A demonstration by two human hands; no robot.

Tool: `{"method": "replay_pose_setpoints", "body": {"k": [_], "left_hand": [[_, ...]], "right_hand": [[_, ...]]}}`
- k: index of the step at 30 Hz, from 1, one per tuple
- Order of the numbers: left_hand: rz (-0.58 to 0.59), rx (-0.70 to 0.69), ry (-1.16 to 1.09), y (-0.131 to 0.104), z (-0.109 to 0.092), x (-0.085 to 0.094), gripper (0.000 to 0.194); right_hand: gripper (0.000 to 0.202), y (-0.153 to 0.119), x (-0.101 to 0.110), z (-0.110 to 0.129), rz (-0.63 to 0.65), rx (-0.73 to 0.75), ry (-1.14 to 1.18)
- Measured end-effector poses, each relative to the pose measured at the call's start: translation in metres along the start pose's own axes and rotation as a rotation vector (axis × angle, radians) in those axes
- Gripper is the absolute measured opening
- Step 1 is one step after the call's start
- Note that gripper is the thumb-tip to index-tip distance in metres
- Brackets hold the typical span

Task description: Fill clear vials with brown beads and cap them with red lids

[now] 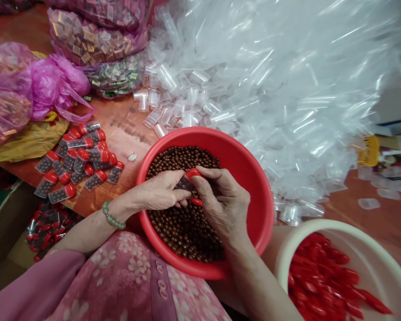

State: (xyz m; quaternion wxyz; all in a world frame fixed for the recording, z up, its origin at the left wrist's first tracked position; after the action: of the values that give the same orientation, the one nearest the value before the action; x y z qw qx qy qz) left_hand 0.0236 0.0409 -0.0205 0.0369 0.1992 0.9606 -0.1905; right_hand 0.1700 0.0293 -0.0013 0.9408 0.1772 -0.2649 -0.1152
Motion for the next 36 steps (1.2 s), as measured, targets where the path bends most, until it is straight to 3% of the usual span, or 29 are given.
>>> {"method": "replay_pose_setpoints", "body": {"k": [3,7,9,14,18,22,26,30,32,36], "left_hand": [[0.012,0.029,-0.08,-0.001,-0.003,0.001,0.008],[-0.012,0.076,-0.212,-0.001,-0.005,0.002,0.006],[0.014,0.124,-0.318,0.0,-0.003,0.002,0.005],[0.068,0.103,-0.469,0.002,0.002,0.001,0.008],[0.068,0.096,-0.504,0.001,0.002,0.002,0.014],[0.069,0.085,-0.515,-0.001,0.001,0.003,0.032],[0.07,0.115,-0.551,0.001,-0.001,0.004,0.039],[-0.089,0.197,-0.532,0.006,-0.005,0.005,0.049],[-0.23,0.179,-0.486,0.007,-0.005,0.006,0.043],[-0.613,-0.094,-0.261,0.003,0.004,0.017,0.017]], "right_hand": [[0.023,-0.001,0.001,-0.003,0.025,0.131,-0.09],[0.074,-0.004,-0.003,-0.006,0.111,0.38,-0.19],[0.084,-0.006,-0.007,-0.005,0.11,0.482,-0.257],[0.07,-0.006,-0.013,-0.002,0.016,0.643,-0.372],[0.071,-0.004,-0.014,0.003,-0.024,0.74,-0.391],[0.071,-0.002,-0.013,0.005,-0.006,0.78,-0.369],[0.074,-0.001,-0.015,0.005,0.02,0.788,-0.34],[0.075,-0.003,-0.022,0.007,0.042,0.793,-0.341],[0.067,-0.004,-0.026,0.011,0.043,0.801,-0.363],[0.05,-0.004,-0.032,0.021,-0.011,0.903,-0.387]]}}
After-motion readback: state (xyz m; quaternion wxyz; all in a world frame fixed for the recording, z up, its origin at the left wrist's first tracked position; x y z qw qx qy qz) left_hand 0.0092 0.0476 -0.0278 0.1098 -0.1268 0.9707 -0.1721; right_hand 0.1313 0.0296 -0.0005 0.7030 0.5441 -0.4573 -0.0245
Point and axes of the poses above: each hand's wrist, its own y-axis towards the middle knuckle, its own x-axis out of the back of the hand, z = x × y, the point moved 2 cm from there along y, towards the middle knuckle, and after that the axes turned 14 degrees about -z, right-handed, at the moved point
